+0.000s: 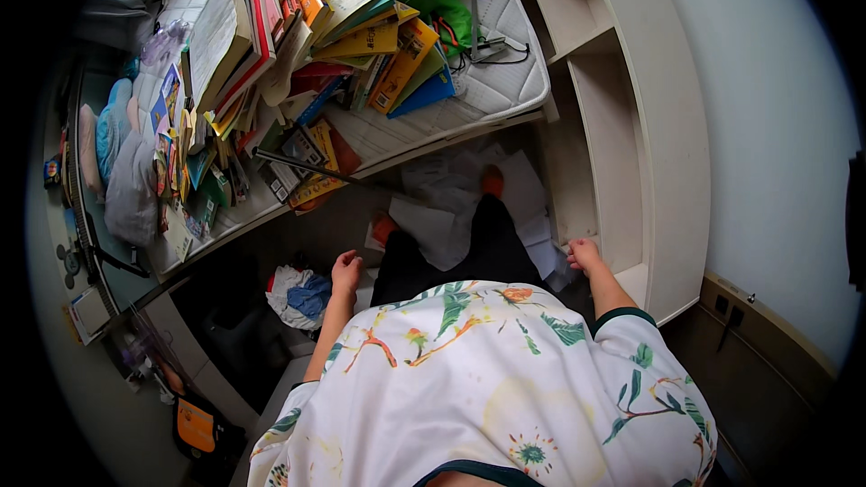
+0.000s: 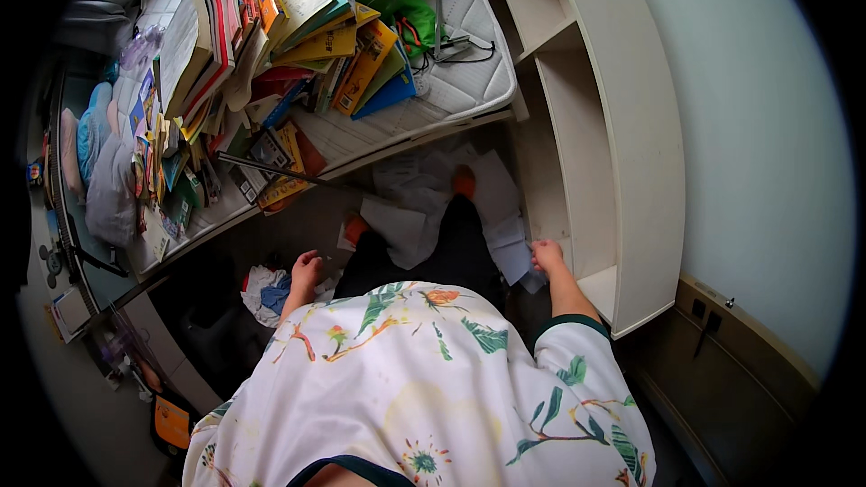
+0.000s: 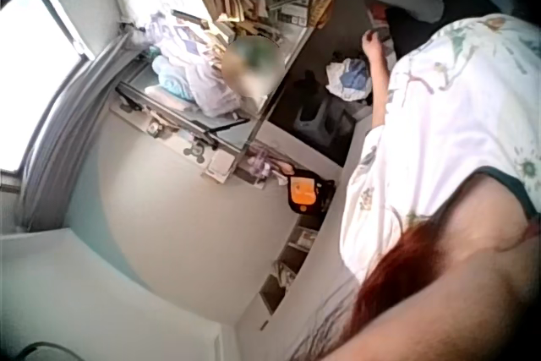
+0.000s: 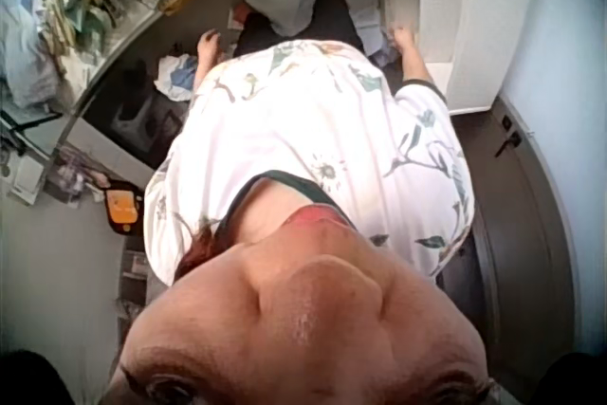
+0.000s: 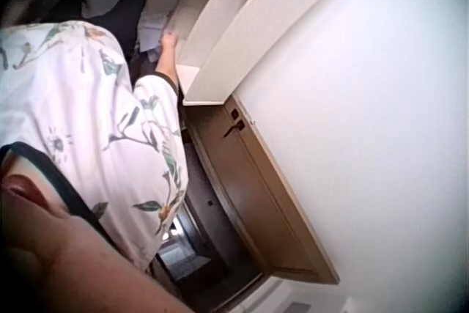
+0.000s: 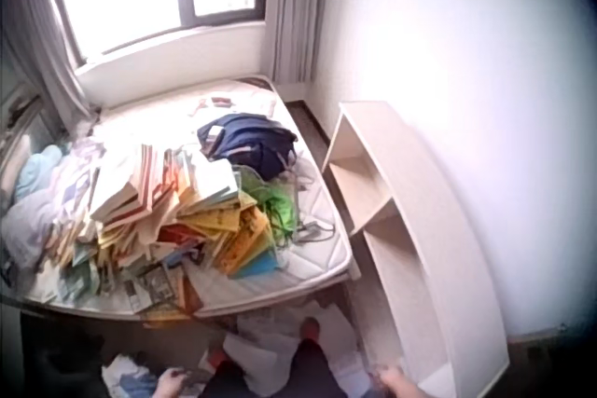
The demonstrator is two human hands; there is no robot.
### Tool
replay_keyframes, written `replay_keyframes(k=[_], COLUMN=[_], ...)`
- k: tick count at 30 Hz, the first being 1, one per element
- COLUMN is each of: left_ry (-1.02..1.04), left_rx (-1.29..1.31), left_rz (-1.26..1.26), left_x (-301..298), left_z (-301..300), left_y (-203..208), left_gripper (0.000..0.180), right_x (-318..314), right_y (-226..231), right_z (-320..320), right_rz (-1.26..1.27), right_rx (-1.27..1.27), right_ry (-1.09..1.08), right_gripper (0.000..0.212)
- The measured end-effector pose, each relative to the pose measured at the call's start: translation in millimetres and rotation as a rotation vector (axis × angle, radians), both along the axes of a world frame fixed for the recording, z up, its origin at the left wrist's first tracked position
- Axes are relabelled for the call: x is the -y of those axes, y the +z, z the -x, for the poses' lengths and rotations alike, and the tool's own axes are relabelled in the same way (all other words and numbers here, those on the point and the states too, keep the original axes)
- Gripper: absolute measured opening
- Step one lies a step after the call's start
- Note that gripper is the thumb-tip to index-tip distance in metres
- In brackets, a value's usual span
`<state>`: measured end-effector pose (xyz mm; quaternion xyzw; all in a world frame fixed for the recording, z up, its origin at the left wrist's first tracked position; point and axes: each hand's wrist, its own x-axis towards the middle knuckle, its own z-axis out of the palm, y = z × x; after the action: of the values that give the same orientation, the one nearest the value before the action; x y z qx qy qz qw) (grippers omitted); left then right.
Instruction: The person moves a white wooden shelf unit into position against a wall in a cluttered room. They then use an orange utility knife to scrape and clean the surface of the shelf unit.
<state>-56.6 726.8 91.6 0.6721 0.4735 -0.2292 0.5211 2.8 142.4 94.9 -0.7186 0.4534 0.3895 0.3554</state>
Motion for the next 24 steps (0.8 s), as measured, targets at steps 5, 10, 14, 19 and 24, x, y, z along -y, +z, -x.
replay_keyframes(k=[5,10,14,19,24], left_ry=[0.012,0.001,0.111,0.305,0.385], left_rx=[0.081,0.022,-0.080,-0.158,-0.127], left_rz=[0.003,-0.006,0.009,0.034,0.056], left_x=[8.0,4.6,-6.4,-17.6,-18.1], left_z=[-25.7,-0.5,41.7,86.4,102.2], left_y=[8.8,-2.6,-4.3,-8.7,-10.9], left_gripper=[0.039,0.039,0.040,0.035,0.037], right_x=[-31.4,-82.6,-105.8,-115.4,-130.0], right_y=[-15.0,-14.5,-13.1,-16.9,-20.3], right_z=[-2.9,-36.7,-69.4,-99.3,-122.4], right_rz=[-0.092,-0.216,-0.250,-0.200,-0.235], right_rx=[0.015,0.146,0.191,0.126,0.080], right_ry=[0.061,0.139,0.194,0.301,0.309], right_gripper=[0.024,0.024,0.025,0.022,0.019])
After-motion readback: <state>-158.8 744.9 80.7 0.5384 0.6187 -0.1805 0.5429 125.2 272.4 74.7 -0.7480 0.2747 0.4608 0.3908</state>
